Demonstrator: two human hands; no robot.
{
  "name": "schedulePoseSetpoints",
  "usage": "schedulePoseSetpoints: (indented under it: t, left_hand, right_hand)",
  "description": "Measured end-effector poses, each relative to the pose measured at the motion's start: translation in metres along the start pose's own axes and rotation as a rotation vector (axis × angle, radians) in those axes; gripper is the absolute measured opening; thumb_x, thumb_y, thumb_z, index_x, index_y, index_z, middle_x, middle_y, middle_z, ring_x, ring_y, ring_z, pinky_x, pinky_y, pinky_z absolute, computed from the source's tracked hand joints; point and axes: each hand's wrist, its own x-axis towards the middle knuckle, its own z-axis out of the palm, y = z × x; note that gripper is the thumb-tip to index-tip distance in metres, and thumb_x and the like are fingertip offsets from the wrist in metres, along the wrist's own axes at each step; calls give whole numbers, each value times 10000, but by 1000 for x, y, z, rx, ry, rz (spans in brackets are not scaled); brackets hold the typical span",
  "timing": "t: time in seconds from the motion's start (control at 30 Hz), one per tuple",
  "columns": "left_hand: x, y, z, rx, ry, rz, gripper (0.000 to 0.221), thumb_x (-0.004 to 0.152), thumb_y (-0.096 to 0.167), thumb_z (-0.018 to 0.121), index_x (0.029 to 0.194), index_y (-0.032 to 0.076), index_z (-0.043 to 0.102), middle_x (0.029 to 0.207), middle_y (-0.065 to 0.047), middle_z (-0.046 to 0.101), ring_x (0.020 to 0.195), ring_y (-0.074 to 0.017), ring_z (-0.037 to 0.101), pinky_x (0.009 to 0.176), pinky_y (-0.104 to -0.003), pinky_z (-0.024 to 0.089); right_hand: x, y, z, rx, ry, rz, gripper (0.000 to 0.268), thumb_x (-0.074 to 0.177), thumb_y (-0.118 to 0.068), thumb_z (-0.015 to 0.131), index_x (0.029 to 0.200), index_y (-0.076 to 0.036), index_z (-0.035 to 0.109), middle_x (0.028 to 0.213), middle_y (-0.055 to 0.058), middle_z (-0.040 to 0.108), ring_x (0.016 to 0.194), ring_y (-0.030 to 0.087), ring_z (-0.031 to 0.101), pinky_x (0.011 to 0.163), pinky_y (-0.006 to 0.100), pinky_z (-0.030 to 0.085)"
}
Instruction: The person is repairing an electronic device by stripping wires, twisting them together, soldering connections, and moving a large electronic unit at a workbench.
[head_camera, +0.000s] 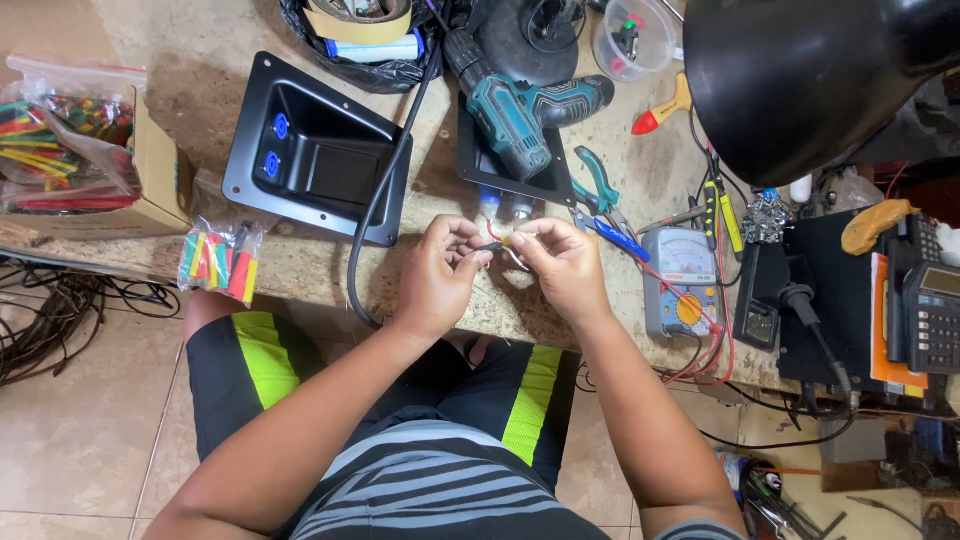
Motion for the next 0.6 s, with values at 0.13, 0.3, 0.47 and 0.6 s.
schedulePoseSetpoints:
  t: [0.13, 0.3, 0.47, 0.6]
  left_hand:
    - [3, -2, -2, 260, -29, 67, 241, 850, 117, 822, 1031, 120, 663, 874, -74, 779, 767, -224, 750, 676, -324, 602]
    - [15, 3, -10, 381, -119, 183, 204, 848, 196, 827, 957, 189, 655, 808, -48, 756, 758, -276, 728, 699, -392, 594]
    - [18, -7, -12, 373, -142, 158, 233, 844, 179, 831, 898, 171, 605, 872, 7, 780, 775, -212, 742, 686, -327, 583]
    - [17, -2, -15, 289, -175, 148, 233, 847, 95, 813, 853, 138, 585, 889, -9, 788, 739, -213, 725, 671, -325, 566]
  right_hand:
    - [2, -42, -13, -417, -153, -452, 175, 837, -93, 878, 1004, -113, 829, 901, 66, 795, 849, 212, 761, 789, 339, 606]
    - [8, -44, -27, -645, -272, -702, 62, 894, -64, 810, 951, -89, 806, 883, 78, 783, 814, 303, 759, 743, 390, 594]
    - [11, -51, -24, -598, -315, -653, 47, 887, -78, 818, 927, -102, 810, 863, 70, 786, 793, 296, 764, 729, 392, 598]
    - [12, -54, -22, -549, -323, -630, 49, 890, -66, 817, 925, -99, 808, 868, 66, 785, 797, 273, 764, 737, 372, 595]
